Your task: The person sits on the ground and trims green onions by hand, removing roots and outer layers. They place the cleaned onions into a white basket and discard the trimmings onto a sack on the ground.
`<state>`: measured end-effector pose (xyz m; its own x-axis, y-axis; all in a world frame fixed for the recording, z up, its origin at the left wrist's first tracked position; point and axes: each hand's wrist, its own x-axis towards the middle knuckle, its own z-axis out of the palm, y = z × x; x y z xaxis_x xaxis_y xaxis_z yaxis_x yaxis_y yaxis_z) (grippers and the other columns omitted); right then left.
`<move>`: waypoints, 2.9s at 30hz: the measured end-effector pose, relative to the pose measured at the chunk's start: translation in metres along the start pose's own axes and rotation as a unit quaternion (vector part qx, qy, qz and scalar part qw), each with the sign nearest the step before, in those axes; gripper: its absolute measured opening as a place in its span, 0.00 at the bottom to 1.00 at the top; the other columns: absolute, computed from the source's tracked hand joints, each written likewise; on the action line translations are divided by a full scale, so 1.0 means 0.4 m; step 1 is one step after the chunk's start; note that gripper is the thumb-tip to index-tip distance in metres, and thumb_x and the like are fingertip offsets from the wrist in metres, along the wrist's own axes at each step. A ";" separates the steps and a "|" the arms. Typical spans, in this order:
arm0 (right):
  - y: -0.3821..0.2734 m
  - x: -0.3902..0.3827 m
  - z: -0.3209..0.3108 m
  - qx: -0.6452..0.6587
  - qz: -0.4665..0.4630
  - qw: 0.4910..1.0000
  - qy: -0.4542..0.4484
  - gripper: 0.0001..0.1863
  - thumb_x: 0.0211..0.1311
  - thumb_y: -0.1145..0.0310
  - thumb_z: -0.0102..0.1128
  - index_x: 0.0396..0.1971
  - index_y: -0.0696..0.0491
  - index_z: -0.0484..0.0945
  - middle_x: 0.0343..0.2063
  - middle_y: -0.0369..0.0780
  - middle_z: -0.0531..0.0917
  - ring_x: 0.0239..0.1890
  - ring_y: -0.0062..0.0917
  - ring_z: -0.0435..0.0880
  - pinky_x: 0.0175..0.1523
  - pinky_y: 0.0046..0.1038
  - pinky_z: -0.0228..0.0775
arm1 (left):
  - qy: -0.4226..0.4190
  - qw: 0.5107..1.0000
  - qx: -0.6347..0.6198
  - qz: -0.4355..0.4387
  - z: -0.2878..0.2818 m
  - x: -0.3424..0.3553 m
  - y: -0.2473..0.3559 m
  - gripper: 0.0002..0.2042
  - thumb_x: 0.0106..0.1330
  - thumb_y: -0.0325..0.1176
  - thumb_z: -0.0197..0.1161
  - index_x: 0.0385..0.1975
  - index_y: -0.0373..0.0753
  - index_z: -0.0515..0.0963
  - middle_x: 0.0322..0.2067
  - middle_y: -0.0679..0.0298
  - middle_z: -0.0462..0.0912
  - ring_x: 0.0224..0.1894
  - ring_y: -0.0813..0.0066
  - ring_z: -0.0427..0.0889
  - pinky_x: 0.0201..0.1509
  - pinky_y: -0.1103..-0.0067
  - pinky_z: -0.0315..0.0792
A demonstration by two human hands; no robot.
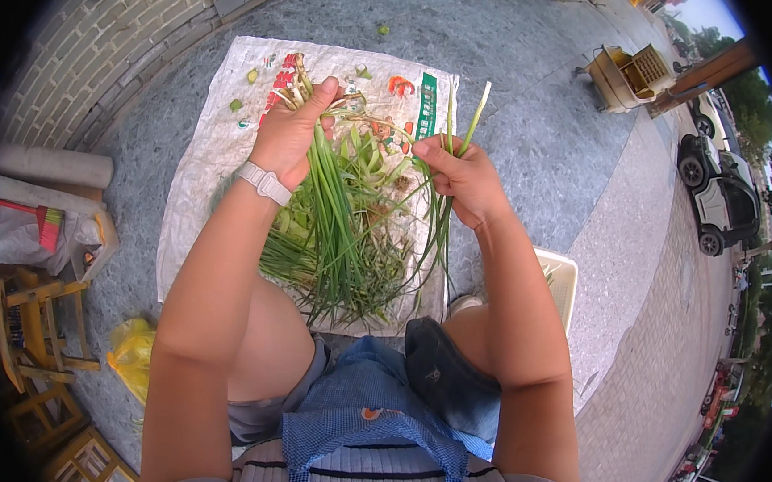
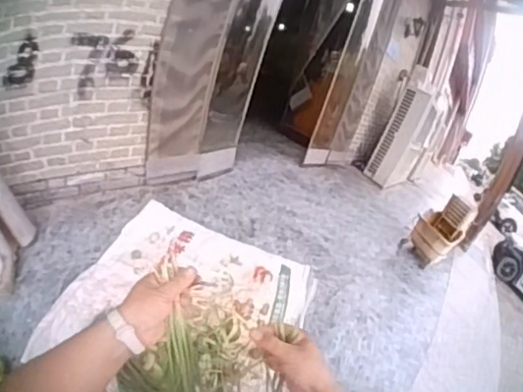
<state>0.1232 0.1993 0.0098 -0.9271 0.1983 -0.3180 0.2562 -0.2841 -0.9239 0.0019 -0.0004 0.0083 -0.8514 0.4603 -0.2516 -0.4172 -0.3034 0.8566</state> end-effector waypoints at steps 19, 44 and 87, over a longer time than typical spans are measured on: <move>-0.019 -0.025 0.012 0.018 0.001 1.000 -0.016 0.08 0.57 0.67 0.65 0.30 0.52 0.74 0.18 0.25 0.64 0.18 0.09 0.56 0.21 0.15 0.43 | 0.103 0.981 -0.024 0.165 -0.007 0.005 -0.001 0.09 0.67 0.34 0.59 0.41 0.36 0.79 0.27 0.72 0.76 0.24 0.87 0.66 0.28 0.87 0.62; -0.004 -0.049 0.077 -0.059 -0.138 0.986 0.075 0.06 0.61 0.67 0.61 0.30 0.53 0.77 0.22 0.26 0.74 0.24 0.09 0.67 0.28 0.16 0.58 | -0.088 0.990 -0.003 0.106 0.081 -0.062 -0.072 0.24 0.66 0.46 0.60 0.48 0.29 0.74 0.24 0.74 0.69 0.27 0.85 0.63 0.32 0.86 0.62; 0.000 -0.048 0.051 -0.211 -0.201 0.956 0.028 0.06 0.52 0.73 0.64 0.24 0.56 0.75 0.22 0.31 0.75 0.23 0.13 0.71 0.31 0.20 0.65 | -0.094 0.834 0.480 0.256 0.057 -0.078 -0.006 0.10 0.58 0.32 0.68 0.34 0.33 0.81 0.32 0.65 0.83 0.33 0.83 0.78 0.39 0.82 0.72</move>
<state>0.1354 0.1762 0.0202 -0.9606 0.2660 0.0803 -0.0185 0.2271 -0.9737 0.0367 0.0049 0.0243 -0.7371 0.6253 0.2563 0.5096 0.2651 0.8186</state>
